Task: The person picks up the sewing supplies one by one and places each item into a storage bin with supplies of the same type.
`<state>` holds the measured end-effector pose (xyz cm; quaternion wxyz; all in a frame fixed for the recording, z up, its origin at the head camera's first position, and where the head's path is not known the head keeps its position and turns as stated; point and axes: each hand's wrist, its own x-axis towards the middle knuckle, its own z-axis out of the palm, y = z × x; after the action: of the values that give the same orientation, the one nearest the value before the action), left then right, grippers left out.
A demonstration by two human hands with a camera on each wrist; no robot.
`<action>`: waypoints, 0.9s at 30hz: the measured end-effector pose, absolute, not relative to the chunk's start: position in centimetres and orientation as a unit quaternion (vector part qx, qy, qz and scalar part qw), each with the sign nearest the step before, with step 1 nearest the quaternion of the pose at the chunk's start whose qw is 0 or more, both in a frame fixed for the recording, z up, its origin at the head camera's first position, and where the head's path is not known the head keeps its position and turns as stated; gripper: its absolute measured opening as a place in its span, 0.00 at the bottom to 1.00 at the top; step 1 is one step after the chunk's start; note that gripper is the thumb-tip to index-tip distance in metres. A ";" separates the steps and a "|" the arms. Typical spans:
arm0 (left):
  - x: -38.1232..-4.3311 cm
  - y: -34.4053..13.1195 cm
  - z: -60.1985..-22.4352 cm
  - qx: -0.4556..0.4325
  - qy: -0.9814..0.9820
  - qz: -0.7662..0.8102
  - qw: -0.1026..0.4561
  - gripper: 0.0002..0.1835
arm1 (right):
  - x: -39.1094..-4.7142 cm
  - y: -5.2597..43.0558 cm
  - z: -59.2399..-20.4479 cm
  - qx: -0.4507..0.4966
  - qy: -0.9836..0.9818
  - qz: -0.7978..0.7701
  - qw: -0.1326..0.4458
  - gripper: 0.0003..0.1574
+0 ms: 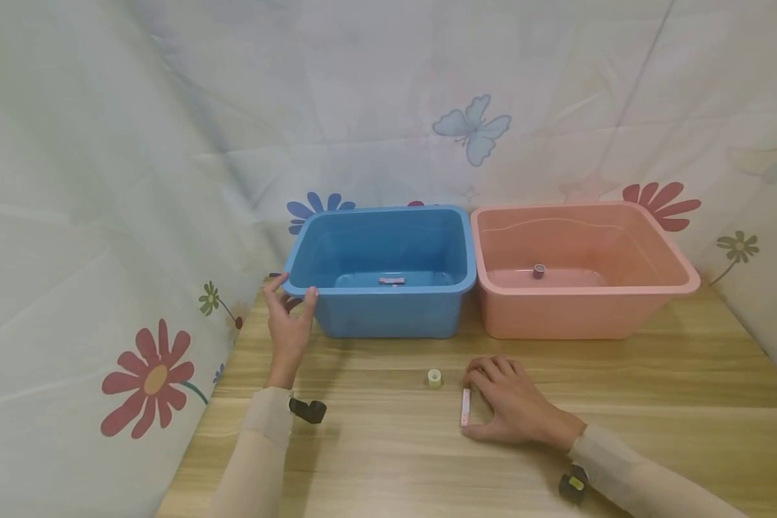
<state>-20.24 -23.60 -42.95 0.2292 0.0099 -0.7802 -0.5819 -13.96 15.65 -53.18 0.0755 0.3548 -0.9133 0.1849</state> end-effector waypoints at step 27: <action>-20.2 -23.8 -42.9 0.021 -0.786 -0.581 0.211 0.37 | -14.3 15.8 -52.5 0.354 -0.903 0.239 0.055 0.39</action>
<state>-20.16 -23.80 -42.94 0.2106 0.0213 -0.7857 -0.5813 -14.28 15.76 -52.51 0.0554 0.3538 -0.9027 0.2385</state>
